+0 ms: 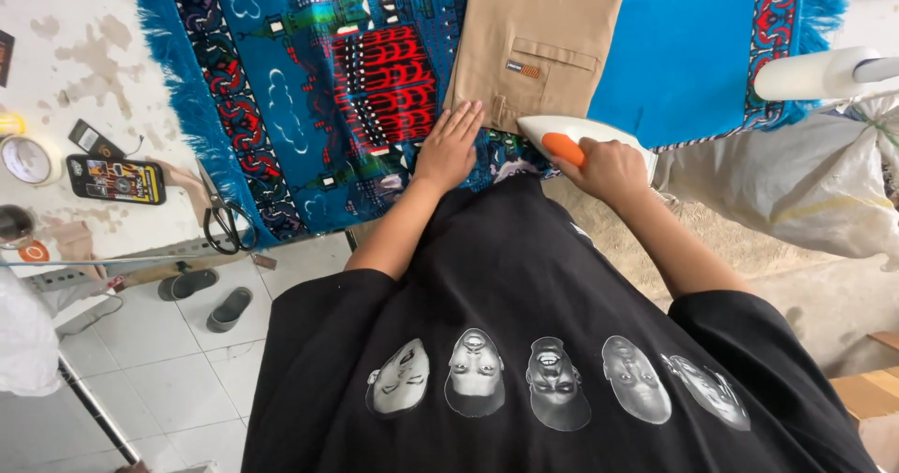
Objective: The person is ironing a pair of folded tan pants using a hand iron and a spray bottle on a patterned mat.
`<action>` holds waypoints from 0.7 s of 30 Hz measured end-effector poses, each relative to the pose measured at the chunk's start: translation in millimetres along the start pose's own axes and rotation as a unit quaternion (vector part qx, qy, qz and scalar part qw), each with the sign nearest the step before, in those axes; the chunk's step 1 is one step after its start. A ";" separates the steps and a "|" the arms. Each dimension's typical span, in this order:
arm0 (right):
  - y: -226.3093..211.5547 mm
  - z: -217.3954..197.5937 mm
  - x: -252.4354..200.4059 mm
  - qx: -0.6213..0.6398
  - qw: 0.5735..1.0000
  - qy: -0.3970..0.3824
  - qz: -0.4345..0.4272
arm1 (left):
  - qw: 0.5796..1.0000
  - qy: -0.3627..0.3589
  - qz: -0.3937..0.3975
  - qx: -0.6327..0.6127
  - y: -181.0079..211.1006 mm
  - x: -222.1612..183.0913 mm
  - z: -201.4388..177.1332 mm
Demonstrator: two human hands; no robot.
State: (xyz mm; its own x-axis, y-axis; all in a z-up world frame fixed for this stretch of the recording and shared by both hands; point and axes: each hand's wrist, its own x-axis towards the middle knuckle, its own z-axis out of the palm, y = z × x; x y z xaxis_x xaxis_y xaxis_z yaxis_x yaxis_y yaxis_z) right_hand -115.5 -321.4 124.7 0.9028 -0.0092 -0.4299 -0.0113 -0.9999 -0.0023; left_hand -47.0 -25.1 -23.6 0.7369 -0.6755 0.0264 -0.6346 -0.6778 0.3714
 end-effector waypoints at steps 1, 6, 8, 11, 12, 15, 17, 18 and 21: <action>-7.3 -3.2 5.3 -0.001 1.000 0.004 0.001 | 1.000 0.003 0.002 0.002 -2.3 1.4 -2.5; -42.7 -1.1 17.9 0.023 0.999 0.013 -0.019 | 0.999 0.001 -0.032 0.010 2.6 -9.4 -11.5; -42.3 -2.7 11.1 0.025 0.999 0.017 -0.012 | 0.999 -0.011 -0.035 -0.005 -1.5 -11.4 -10.5; -33.6 -2.2 0.6 0.017 1.000 0.022 0.000 | 0.999 -0.024 -0.036 -0.025 -5.8 -15.3 -7.5; -29.0 -2.5 -1.2 0.009 1.000 0.023 0.004 | 0.999 -0.024 -0.034 -0.028 -7.9 -14.9 -6.8; -36.0 -7.6 2.3 0.008 0.999 0.031 -0.001 | 0.999 -0.024 -0.026 -0.039 -12.7 -20.0 -9.7; -51.3 -11.0 16.8 0.016 0.999 0.039 -0.008 | 0.999 -0.022 -0.029 -0.037 -16.2 -23.9 -6.3; -58.6 -11.2 21.0 0.025 0.999 0.041 -0.014 | 0.998 -0.025 -0.034 -0.038 -15.4 -28.5 -3.7; -58.8 -13.4 22.2 0.028 0.998 0.047 -0.012 | 0.997 -0.048 -0.038 -0.048 -18.6 -28.6 -7.3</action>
State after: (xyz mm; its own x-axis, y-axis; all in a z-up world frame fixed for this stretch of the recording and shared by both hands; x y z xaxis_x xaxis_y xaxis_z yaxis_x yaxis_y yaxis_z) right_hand -89.0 -262.9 127.4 0.9393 0.0123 -0.3428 -0.0102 -0.9979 -0.0636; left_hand -54.7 9.0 -24.4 0.7535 -0.6510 -0.0920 -0.5496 -0.7004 0.4553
